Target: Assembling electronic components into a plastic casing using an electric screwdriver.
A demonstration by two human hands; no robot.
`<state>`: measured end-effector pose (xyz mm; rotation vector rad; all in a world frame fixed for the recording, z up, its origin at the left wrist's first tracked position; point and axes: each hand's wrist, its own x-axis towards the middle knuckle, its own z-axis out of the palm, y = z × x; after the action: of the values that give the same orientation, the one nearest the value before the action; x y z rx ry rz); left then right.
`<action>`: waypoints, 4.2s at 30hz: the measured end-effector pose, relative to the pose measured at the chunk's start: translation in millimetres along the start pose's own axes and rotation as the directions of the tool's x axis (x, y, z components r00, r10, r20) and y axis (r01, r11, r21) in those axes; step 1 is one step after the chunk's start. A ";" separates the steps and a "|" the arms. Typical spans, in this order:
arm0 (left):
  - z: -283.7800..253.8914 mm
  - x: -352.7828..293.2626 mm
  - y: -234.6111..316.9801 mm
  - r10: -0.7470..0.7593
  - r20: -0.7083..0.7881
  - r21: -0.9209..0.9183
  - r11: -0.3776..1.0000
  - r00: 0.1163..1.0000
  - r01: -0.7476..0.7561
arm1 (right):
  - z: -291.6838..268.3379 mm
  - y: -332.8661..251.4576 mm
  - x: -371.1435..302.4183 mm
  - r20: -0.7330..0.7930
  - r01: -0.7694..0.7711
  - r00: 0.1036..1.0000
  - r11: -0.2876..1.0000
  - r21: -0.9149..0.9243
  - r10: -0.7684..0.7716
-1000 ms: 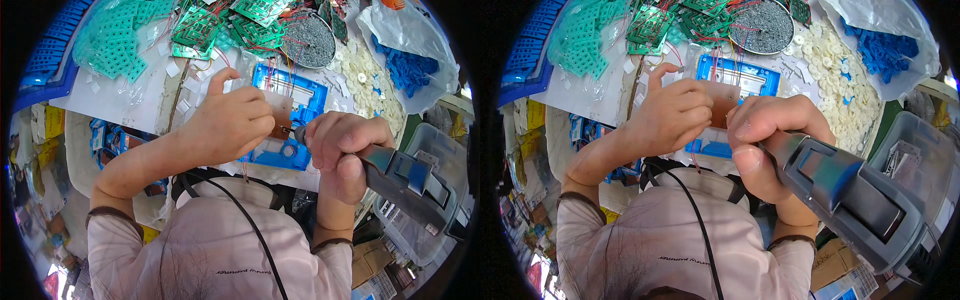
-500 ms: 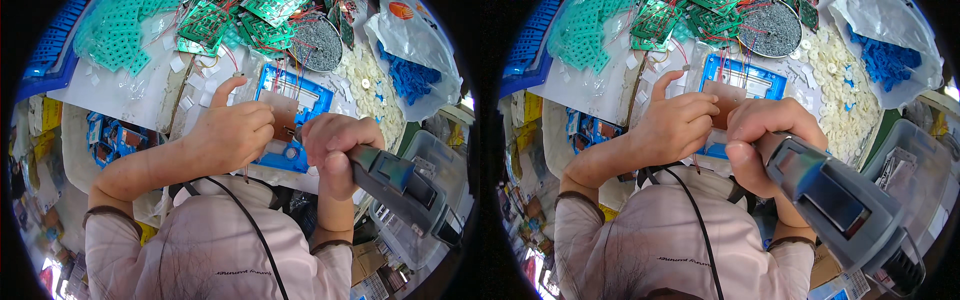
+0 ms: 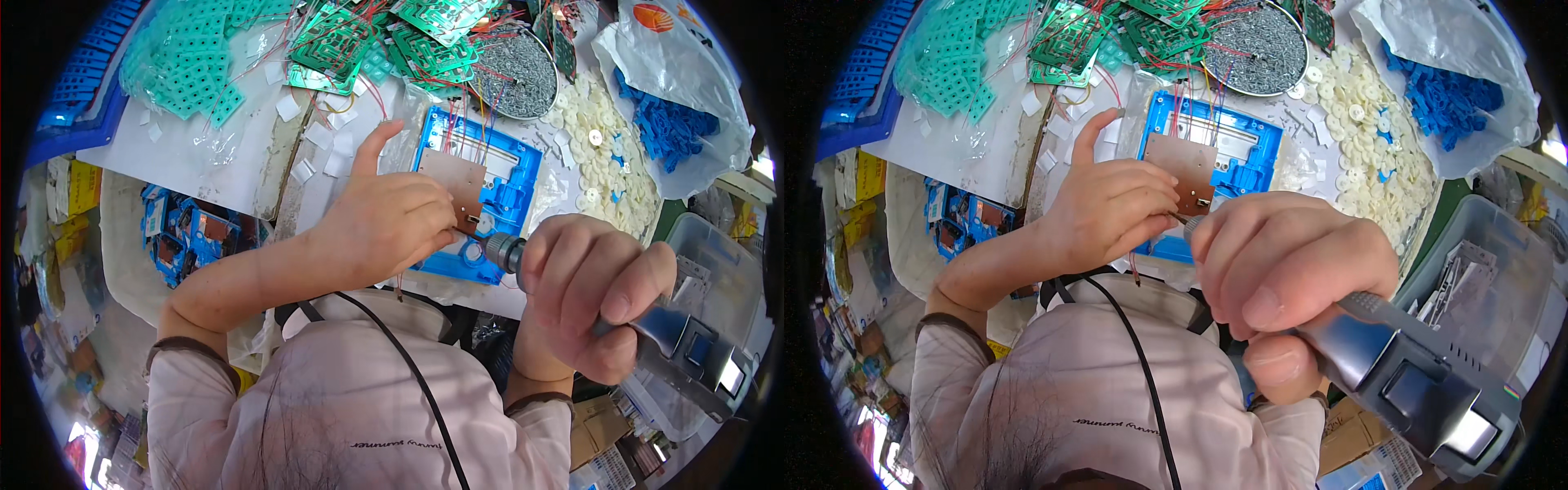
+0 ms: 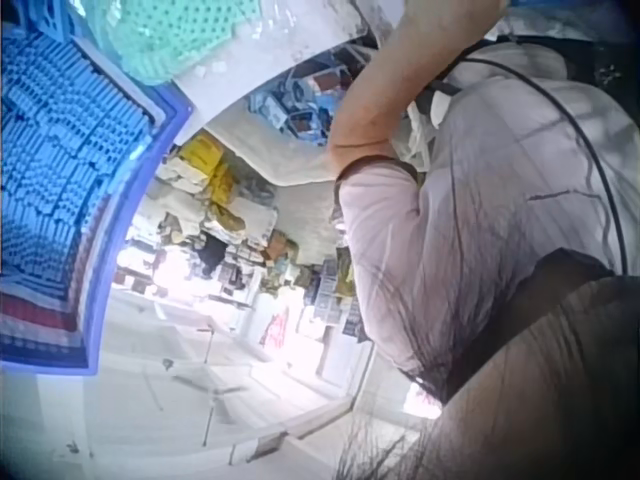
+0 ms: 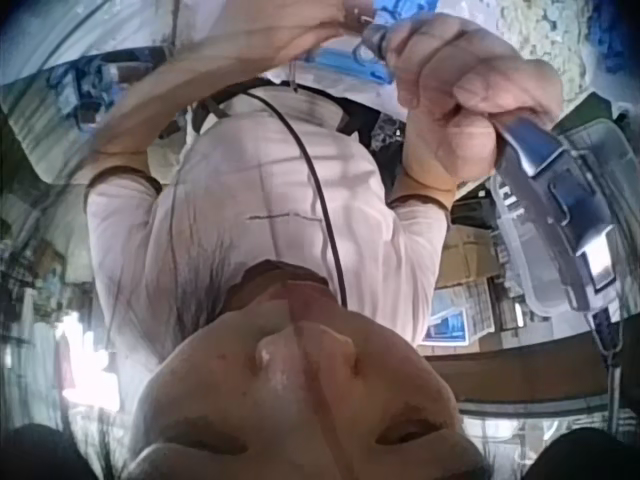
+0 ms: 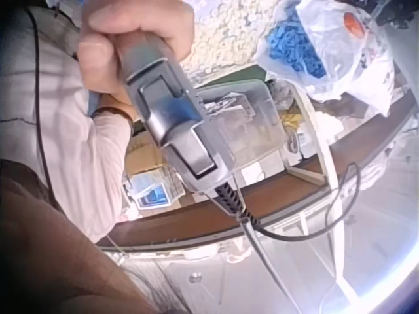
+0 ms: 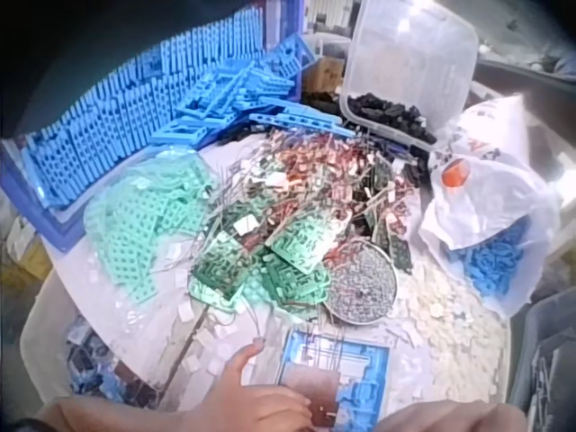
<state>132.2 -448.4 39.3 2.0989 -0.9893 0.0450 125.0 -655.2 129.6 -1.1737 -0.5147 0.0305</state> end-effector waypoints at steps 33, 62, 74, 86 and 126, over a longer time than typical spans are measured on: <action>-0.5 -6.0 -4.0 -0.041 -0.003 0.063 0.997 0.999 0.041 | -22.5 42.8 11.1 -0.042 0.005 0.999 0.990 -0.144 -0.011; -1.2 -11.9 -2.6 -0.018 -0.008 0.128 0.992 1.000 0.019 | 24.3 29.4 -11.7 -0.045 -0.091 0.995 0.982 -0.167 0.085; -1.4 -14.0 -4.2 -0.035 0.019 0.137 0.990 0.999 0.032 | -2.2 22.0 -9.9 -0.045 -0.009 0.999 0.992 -0.129 0.003; -1.2 -13.5 -2.6 -0.036 0.015 0.149 0.988 0.999 0.033 | -9.0 30.4 -18.8 -0.047 -0.011 0.999 0.997 -0.079 0.008; 6.3 125.2 110.0 0.093 -0.830 0.046 0.994 0.550 -0.098 | -7.6 -4.6 -6.4 -0.325 0.104 0.929 0.967 -0.231 -0.177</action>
<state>144.4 -573.5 149.1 1.6649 -0.4786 1.0162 121.3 -665.5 129.1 -1.3122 -0.2942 -0.3572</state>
